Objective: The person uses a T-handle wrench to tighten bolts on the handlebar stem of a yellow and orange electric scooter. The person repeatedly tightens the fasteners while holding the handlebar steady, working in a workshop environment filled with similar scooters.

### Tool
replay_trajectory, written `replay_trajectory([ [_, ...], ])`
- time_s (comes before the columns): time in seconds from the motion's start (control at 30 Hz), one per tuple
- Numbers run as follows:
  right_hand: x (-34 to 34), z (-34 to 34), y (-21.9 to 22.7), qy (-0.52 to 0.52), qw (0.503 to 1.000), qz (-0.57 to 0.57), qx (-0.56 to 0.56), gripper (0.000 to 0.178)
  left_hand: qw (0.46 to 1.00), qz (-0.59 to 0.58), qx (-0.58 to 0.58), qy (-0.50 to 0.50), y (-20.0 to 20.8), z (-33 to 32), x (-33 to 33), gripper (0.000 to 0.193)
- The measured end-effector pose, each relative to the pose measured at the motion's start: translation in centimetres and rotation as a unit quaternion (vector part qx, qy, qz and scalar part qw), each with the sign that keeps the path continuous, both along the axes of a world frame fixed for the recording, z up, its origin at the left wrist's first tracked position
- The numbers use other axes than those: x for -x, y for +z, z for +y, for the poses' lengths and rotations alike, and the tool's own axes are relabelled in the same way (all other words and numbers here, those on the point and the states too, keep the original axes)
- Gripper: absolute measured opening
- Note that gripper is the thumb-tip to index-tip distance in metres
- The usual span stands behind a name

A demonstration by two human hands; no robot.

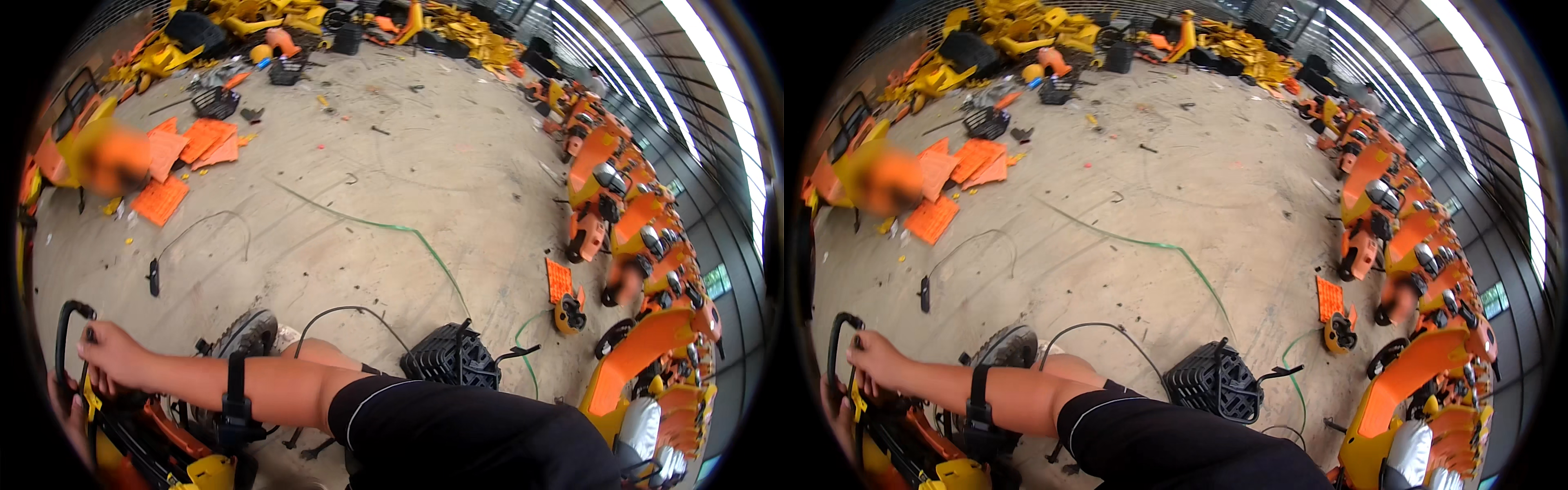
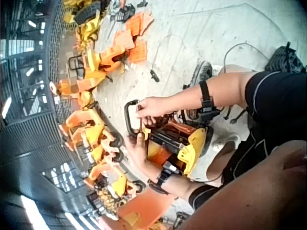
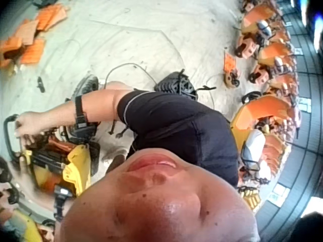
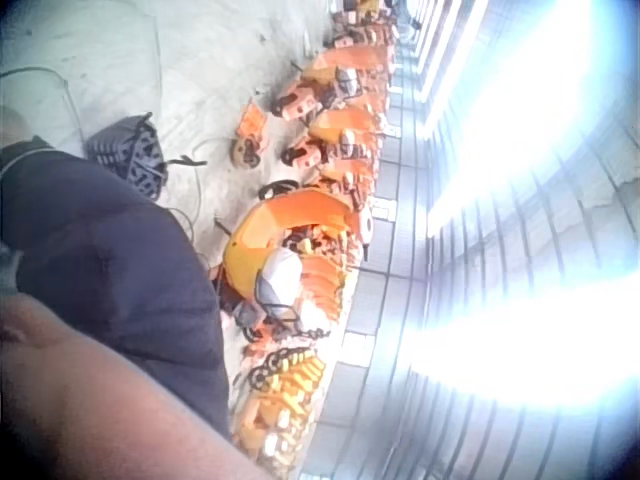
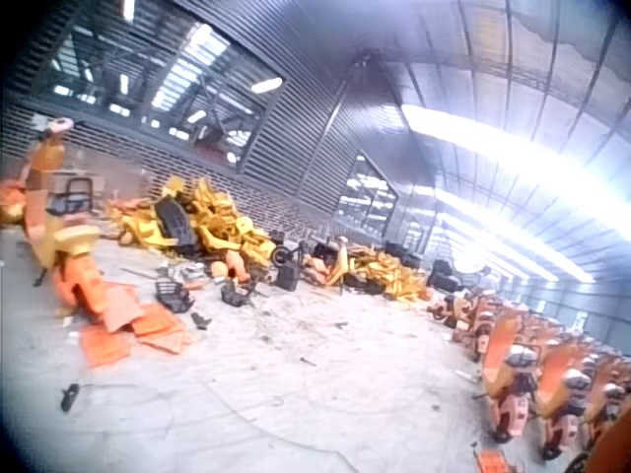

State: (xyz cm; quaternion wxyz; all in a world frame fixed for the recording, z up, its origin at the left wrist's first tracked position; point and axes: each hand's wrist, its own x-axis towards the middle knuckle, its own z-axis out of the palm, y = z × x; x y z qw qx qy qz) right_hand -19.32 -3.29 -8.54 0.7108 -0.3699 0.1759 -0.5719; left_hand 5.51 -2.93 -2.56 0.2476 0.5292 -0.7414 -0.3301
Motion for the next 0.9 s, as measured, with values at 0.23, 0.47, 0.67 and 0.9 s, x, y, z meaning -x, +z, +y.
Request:
replay_trajectory([
  [0.23, 0.3, 3.7, -0.1, -0.099, 0.977, 0.094, 0.162, 0.021, 0.993, 0.116, -0.006, -0.020, 1.4, 2.4, 1.7, 0.039],
  [0.47, 1.0, 4.4, 1.6, -0.101, 0.991, 0.071, 0.060, 0.025, 0.993, 0.106, -0.046, 0.009, 3.3, 3.1, 3.6, 0.025],
  [0.67, 1.1, 5.0, 0.4, -0.125, 0.979, 0.096, 0.132, 0.023, 0.993, 0.107, -0.052, 0.003, 3.2, 2.9, 3.5, 0.024],
  [0.9, 0.5, 6.9, 0.6, -0.281, 0.780, 0.332, 0.450, 0.023, 0.991, 0.125, -0.056, -0.009, 2.9, 2.7, 3.3, 0.023],
])
